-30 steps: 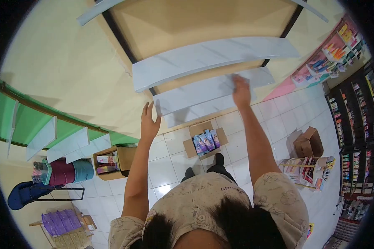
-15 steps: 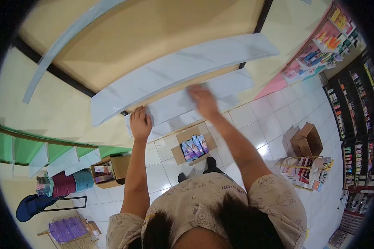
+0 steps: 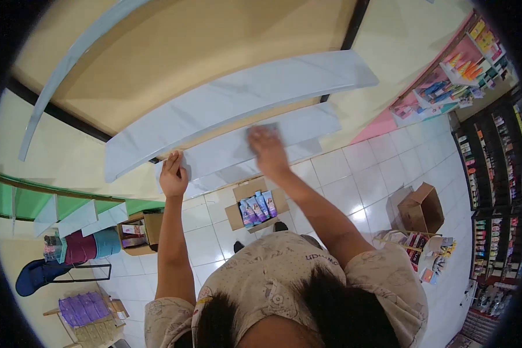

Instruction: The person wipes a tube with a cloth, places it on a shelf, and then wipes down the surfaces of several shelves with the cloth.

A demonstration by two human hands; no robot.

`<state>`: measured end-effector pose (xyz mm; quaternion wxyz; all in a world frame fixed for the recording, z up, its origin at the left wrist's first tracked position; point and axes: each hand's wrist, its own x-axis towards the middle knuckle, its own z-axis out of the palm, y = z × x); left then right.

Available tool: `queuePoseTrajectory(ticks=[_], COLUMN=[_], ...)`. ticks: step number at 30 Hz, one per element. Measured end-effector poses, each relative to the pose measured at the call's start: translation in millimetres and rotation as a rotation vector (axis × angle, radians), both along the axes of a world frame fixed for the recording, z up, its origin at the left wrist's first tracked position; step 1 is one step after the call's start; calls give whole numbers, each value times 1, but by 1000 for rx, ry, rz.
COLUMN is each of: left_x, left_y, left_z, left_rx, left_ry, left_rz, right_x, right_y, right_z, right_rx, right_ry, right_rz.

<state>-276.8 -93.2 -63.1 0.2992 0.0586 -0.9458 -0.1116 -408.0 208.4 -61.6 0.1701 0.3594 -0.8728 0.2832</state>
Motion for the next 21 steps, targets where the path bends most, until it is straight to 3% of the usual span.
queuePoseTrajectory(ticks=[3, 10, 12, 14, 16, 18, 21], left_x=[0, 0, 0, 1, 1, 2, 2], left_y=[-5, -5, -6, -6, -6, -4, -4], left_z=[-8, -8, -12, -13, -13, -9, -10], left_rx=[-3, 18, 8, 24, 33, 40, 37], left_ry=[-8, -50, -43, -25, -20, -30, -21], left_rz=[35, 87, 95, 86, 86, 99, 94], right_x=[-5, -88, -110, -140, -135, -117, -82], right_y=[7, 144, 179, 216, 231, 232, 213], right_z=[3, 5, 1, -24, 9, 61, 156], right_rx=[-81, 16, -124, -451, -1170, -1438, -1189], right_ry=[-8, -30, -151, -580, -753, -451, -177], right_rz=[136, -243, -217, -441, -615, -540, -443])
